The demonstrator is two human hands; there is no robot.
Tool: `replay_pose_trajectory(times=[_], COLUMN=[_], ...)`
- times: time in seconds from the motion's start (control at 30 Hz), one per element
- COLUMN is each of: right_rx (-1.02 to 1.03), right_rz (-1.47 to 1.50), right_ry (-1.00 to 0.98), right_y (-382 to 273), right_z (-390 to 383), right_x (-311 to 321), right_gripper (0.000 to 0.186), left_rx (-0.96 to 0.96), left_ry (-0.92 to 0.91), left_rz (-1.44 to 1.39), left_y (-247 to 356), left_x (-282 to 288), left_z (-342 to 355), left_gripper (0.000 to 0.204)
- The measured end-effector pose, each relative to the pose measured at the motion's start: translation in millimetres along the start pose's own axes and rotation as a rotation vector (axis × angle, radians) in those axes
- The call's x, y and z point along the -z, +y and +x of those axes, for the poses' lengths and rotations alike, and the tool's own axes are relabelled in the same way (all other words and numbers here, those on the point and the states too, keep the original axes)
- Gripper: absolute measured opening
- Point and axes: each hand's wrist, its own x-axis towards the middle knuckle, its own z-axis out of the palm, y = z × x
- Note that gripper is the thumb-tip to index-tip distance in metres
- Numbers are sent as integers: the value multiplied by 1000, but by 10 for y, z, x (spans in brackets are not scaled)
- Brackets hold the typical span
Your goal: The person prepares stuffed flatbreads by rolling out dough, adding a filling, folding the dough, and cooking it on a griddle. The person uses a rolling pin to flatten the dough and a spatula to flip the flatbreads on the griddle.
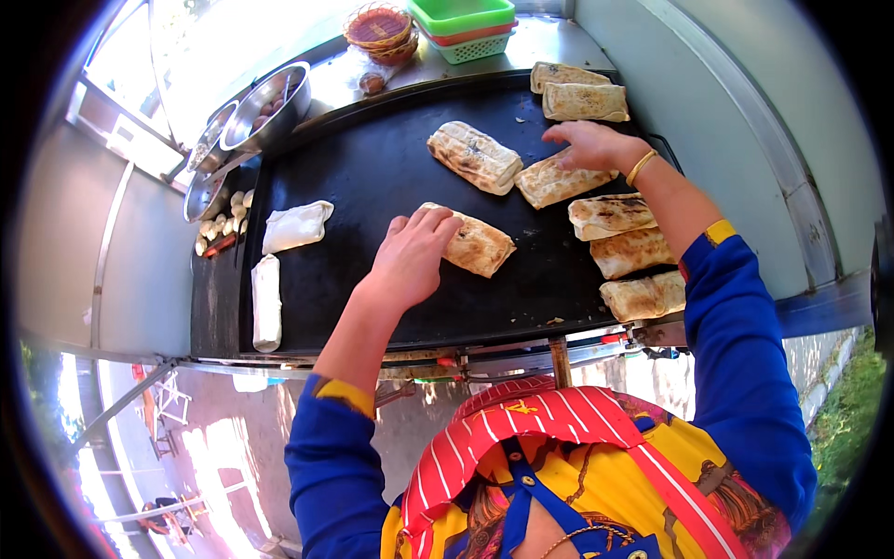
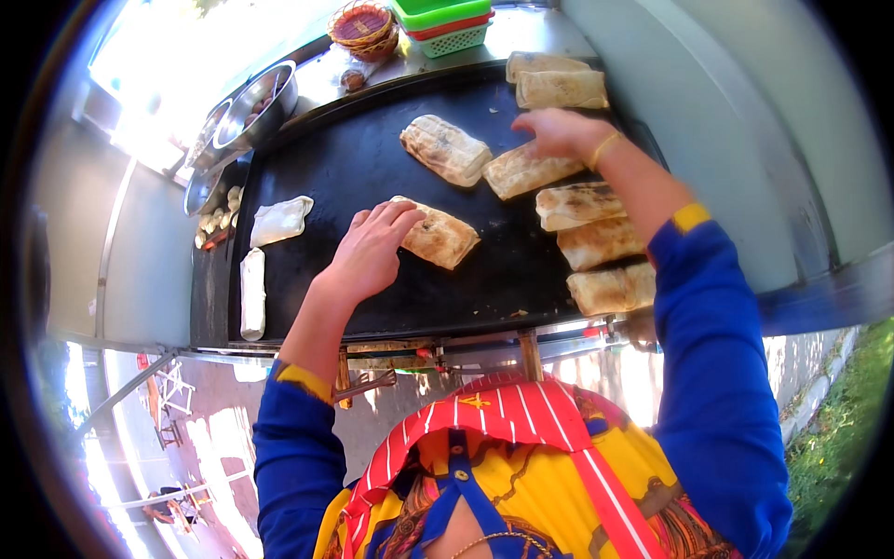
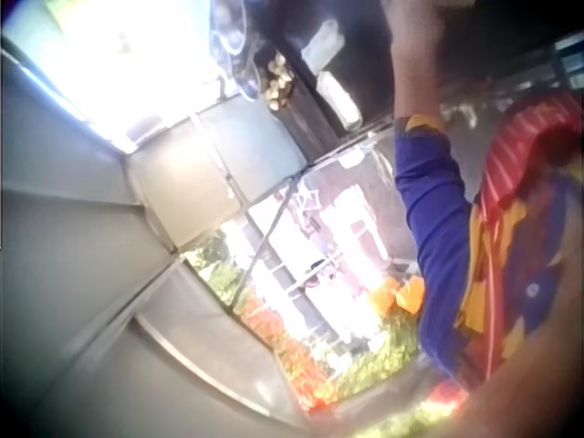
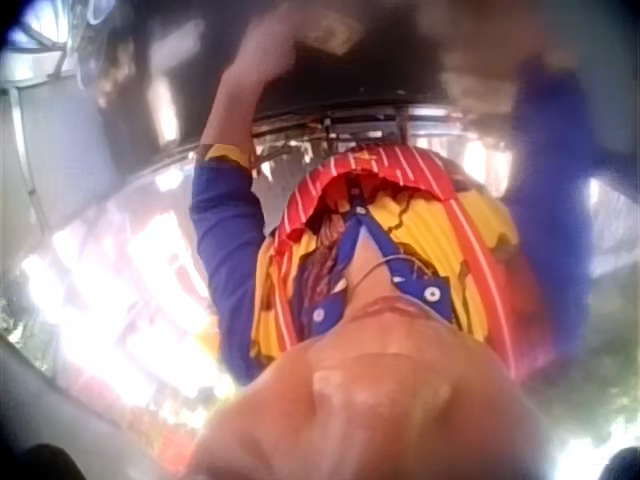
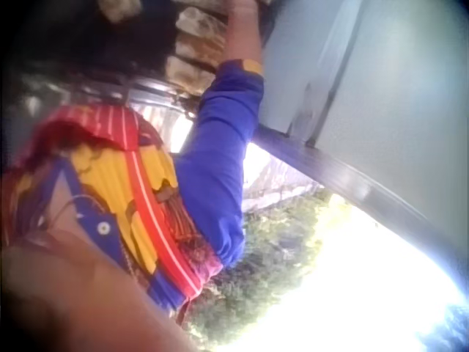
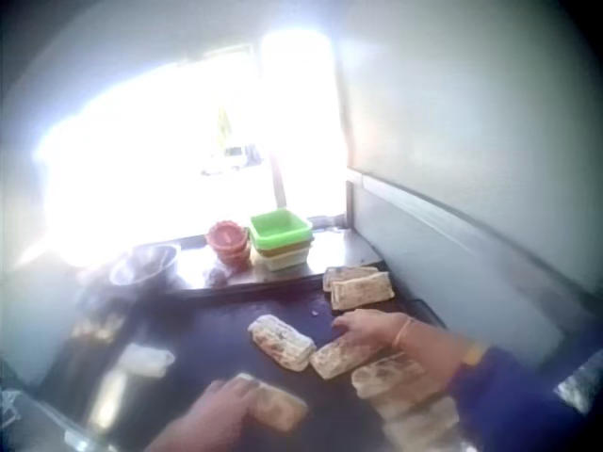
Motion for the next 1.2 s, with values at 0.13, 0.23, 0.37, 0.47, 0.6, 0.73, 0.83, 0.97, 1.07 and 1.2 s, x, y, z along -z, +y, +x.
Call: replay_pose_trajectory(times=[0.13, 0.23, 0.37, 0.47, 0.6, 0.73, 0.83, 0.97, 1.07, 1.2], right_rx=[-9, -60, -88, -22, -1, -66, -34, -36, -87, -130], right_rz=[-87, -22, 175, 401, 691, 820, 780, 671, 618, 725], right_ry=[-54, 57, 318, 470, 555, 514, 476, 494, 526, 641], right_y=[-95, -61, -19, -231, -501, -556, -606, -606, -529, -496], right_z=[-279, -484, -831, -1370, -2038, -2447, -2541, -2636, -2741, -2843], right_x=[-83, -64, 66, 209, 51, -216, -278, -360, -406, -482], right_gripper=[35, 41, 53, 53, 54, 53, 50, 45, 43, 36], left_rx=[14, 7, 24, 71, 84, -21, -13, 53, 55, -50], left_ry=[-206, -299, -451, -452, -378, -92, 61, 161, 206, 395], left_rz=[90, 122, 120, -16, -174, -231, -176, -106, -108, -467], left_y=[-133, -105, -28, -77, -110, 109, 369, 655, 642, 315], left_x=[-75, -25, 165, 226, 306, 259, 8, -483, -539, 89], left_z=[233, 394, 535, 606, 902, 1779, 2462, 3083, 3165, 2771], left_gripper=[72, 69, 70, 74, 78, 78, 76, 75, 74, 29])
